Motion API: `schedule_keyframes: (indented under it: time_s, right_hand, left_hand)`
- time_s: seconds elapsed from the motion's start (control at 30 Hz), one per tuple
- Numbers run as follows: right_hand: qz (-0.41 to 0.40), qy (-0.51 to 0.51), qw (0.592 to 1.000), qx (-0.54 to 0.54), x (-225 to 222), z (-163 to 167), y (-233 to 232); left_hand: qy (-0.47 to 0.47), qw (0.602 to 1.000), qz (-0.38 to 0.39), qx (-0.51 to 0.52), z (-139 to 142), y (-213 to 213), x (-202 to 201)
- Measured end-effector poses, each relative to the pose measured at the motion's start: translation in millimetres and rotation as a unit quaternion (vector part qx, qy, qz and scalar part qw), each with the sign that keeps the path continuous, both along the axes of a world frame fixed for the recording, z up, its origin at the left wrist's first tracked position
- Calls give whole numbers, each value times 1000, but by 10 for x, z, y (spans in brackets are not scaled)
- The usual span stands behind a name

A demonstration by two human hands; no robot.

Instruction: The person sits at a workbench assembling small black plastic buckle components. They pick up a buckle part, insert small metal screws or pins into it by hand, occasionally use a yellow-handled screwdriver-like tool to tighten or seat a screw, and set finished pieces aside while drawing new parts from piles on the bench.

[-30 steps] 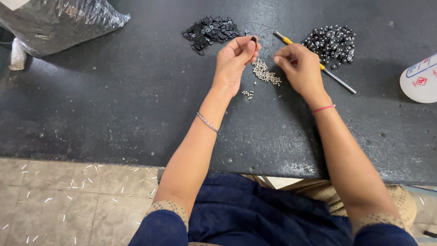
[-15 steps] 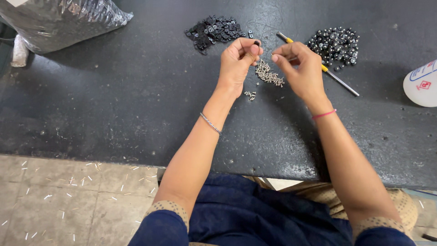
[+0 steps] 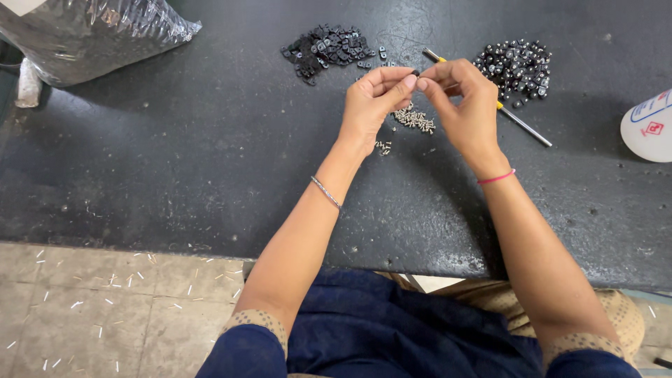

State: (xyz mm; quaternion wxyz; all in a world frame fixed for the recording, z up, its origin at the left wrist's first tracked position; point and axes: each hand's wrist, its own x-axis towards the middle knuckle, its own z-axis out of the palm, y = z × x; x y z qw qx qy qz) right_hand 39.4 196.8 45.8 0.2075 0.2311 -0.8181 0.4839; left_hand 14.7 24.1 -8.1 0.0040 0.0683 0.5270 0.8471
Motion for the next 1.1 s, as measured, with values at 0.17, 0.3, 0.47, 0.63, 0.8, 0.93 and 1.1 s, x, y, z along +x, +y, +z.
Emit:
schedule_keyframes:
  time_s: [0.17,0.3,0.47,0.63,0.8,0.93,1.1]
  right_hand:
    - [-7,2,1000,-2,-1,2,-2]
    - [-8,3,1000,1,6,21,-5]
    - [-7,29,999,32,37,67,4]
    - [13,7,1000,24,39,85,23]
    - [45,-90,993,-66,-6,28,39]
    - [76,-123,987,-68,-71,-44,77]
    - [73,-105,990,-59,-111,-135,85]
  left_hand:
    - [-7,1000,-14,8,-32,-6,-29]
    - [-15,1000,-17,7,-46,-8,-43]
    - [-21,1000,-22,-6,-42,-19,-37]
    - [19,999,-14,-30,-29,-27,-36]
    - [36,998,-29,-36,-20,-48,-36]
    - [41,998,-42,-37,-18,-46,-20]
    - [56,997,-23,-40,-27,19,6]
